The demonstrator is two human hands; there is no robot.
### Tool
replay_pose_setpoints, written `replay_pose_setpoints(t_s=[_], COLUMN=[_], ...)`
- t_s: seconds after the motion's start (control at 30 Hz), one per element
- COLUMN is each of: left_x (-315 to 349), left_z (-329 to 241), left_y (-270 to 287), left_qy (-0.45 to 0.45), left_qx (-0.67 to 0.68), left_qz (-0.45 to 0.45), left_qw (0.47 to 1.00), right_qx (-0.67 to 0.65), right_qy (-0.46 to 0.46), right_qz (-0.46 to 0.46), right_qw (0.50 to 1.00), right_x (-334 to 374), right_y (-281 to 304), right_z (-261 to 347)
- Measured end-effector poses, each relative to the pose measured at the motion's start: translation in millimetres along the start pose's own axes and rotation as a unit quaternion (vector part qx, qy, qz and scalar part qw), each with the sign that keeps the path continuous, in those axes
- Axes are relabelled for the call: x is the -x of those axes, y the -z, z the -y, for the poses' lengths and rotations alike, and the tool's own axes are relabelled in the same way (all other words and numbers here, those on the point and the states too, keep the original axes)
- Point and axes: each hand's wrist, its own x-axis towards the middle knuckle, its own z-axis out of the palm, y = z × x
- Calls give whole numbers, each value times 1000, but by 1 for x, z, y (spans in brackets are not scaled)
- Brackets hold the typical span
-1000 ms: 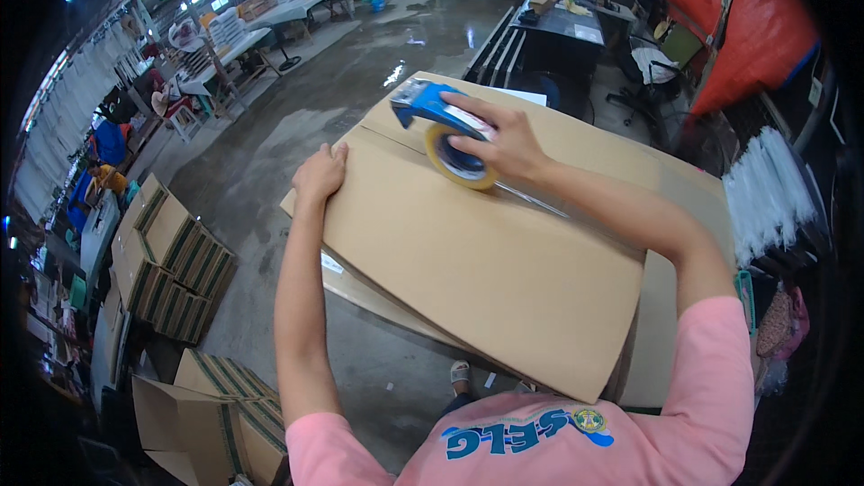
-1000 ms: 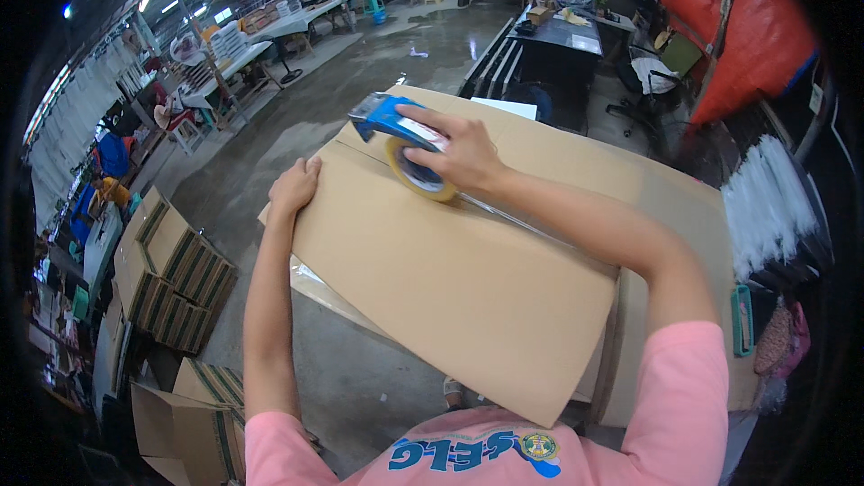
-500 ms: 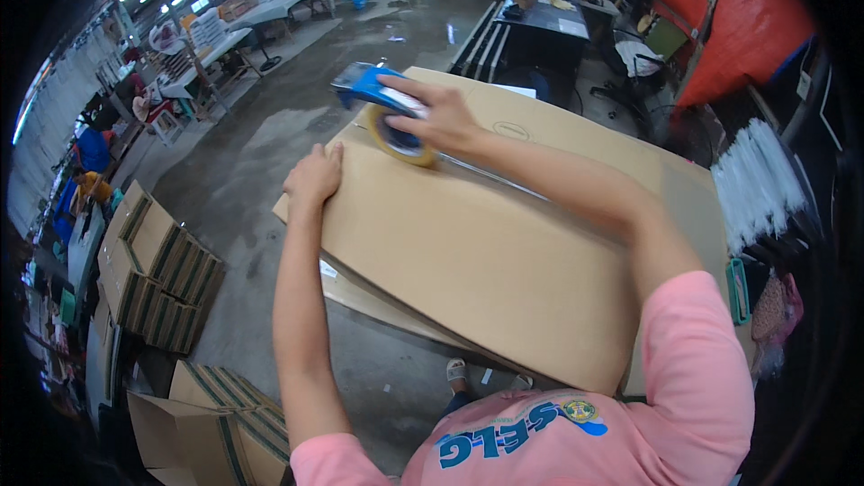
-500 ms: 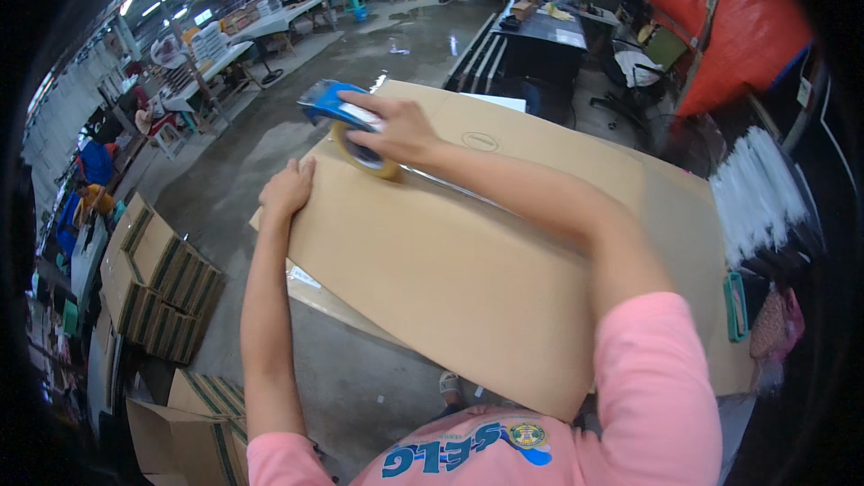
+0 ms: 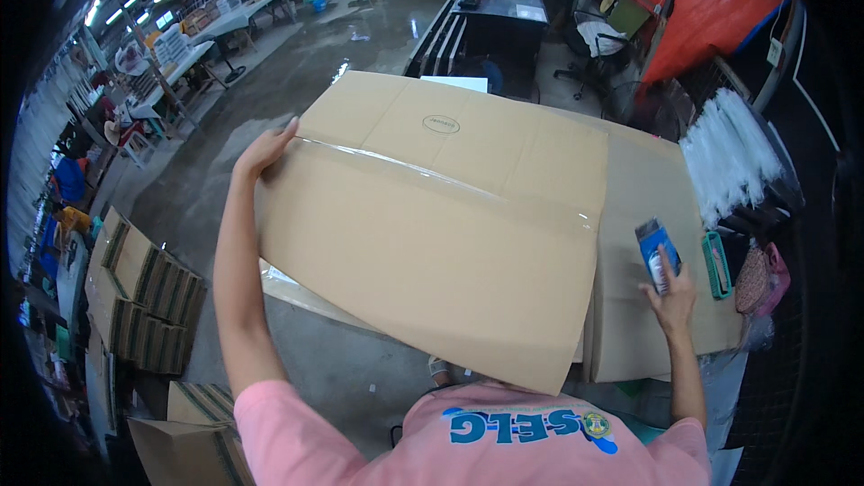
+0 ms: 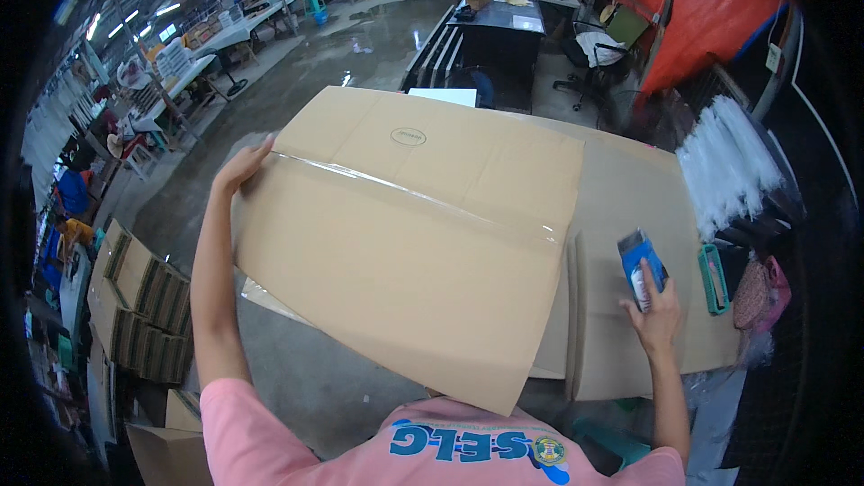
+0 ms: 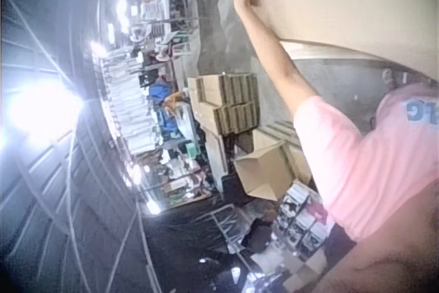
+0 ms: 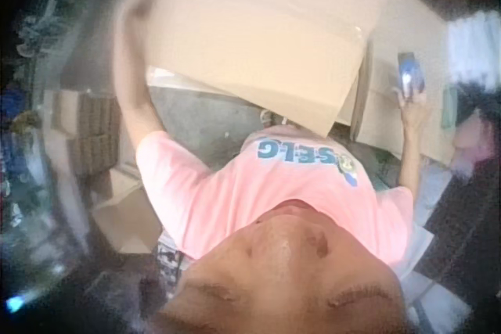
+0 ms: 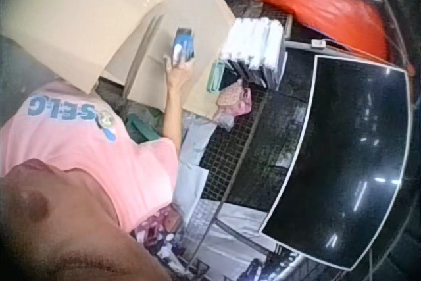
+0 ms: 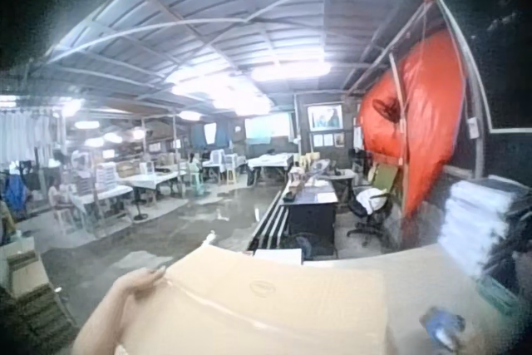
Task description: The person wraps an item in brown paper, secures it with tape, then assembles a cardboard box and places the wrapped items inside.
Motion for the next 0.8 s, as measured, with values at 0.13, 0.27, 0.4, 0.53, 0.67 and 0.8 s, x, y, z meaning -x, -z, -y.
replay_pose_setpoints(t_s=[0.13,0.27,0.4,0.53,0.67,0.8], left_x=[-17,7,16,-3,-16,-27], left_z=[-22,-19,-24,3,12,52], left_y=[-16,3,-7,-3,-9,1], left_qy=[-12,31,62,23,46,100], left_qx=[-119,-44,78,104,115,230], left_qz=[16,55,32,-9,-15,-34], left_qw=[993,997,995,994,992,967], right_qx=[125,-71,-75,-14,-4,40], right_qy=[15,119,457,577,614,619], right_qz=[14,-17,201,205,207,168], right_qw=[992,990,863,790,762,766], right_x=[32,7,-72,-130,-170,-181], right_y=[-77,-15,50,10,-39,-55], right_z=[-60,55,179,248,356,482])
